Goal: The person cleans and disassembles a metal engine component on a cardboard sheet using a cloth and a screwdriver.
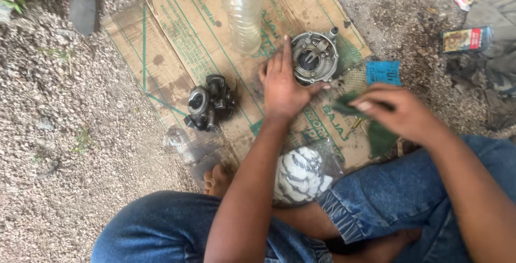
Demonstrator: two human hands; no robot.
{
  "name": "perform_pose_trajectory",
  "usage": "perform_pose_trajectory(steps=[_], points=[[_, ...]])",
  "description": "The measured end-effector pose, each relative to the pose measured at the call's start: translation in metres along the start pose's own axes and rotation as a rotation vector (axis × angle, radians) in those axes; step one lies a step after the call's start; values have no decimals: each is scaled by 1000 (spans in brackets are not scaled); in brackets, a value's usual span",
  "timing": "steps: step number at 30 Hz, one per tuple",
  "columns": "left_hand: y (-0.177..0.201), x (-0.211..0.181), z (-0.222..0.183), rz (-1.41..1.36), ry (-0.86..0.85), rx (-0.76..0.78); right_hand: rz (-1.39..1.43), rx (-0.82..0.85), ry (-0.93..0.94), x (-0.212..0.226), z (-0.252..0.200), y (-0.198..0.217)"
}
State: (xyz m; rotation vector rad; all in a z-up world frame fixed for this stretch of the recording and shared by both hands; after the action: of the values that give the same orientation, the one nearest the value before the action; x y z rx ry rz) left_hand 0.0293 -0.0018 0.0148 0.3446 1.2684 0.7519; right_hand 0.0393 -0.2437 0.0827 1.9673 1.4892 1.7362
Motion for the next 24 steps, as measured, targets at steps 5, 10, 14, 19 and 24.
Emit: perform_pose_trajectory(steps=[5, 10, 14, 19, 24], points=[[5, -2, 11, -127, 88, -64, 60, -273, -38, -41, 21, 30], [-7, 10, 23, -696, 277, -34, 553, -308, -289, -43, 44, 26], [-16, 4, 18, -1290, 494, 171, 863, -157, -224, -29, 40, 28], [-24, -27, 11, -1581, 576, 528, 989, 46, -323, -24, 43, 2], [-22, -17, 9, -1231, 625, 521, 933, 13, -298, -27, 47, -16]])
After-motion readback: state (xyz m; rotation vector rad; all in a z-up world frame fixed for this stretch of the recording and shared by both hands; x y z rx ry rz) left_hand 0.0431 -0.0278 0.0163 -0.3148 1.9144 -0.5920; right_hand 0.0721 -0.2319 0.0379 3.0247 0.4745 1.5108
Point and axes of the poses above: each hand's wrist, its own z-axis towards the middle knuckle, its own y-axis out of the back of the hand, x = y × z, the point moved 3 cm from there along z, towards the middle knuckle, and after that the axes turned 9 degrees about -y, right-handed, at the moved point
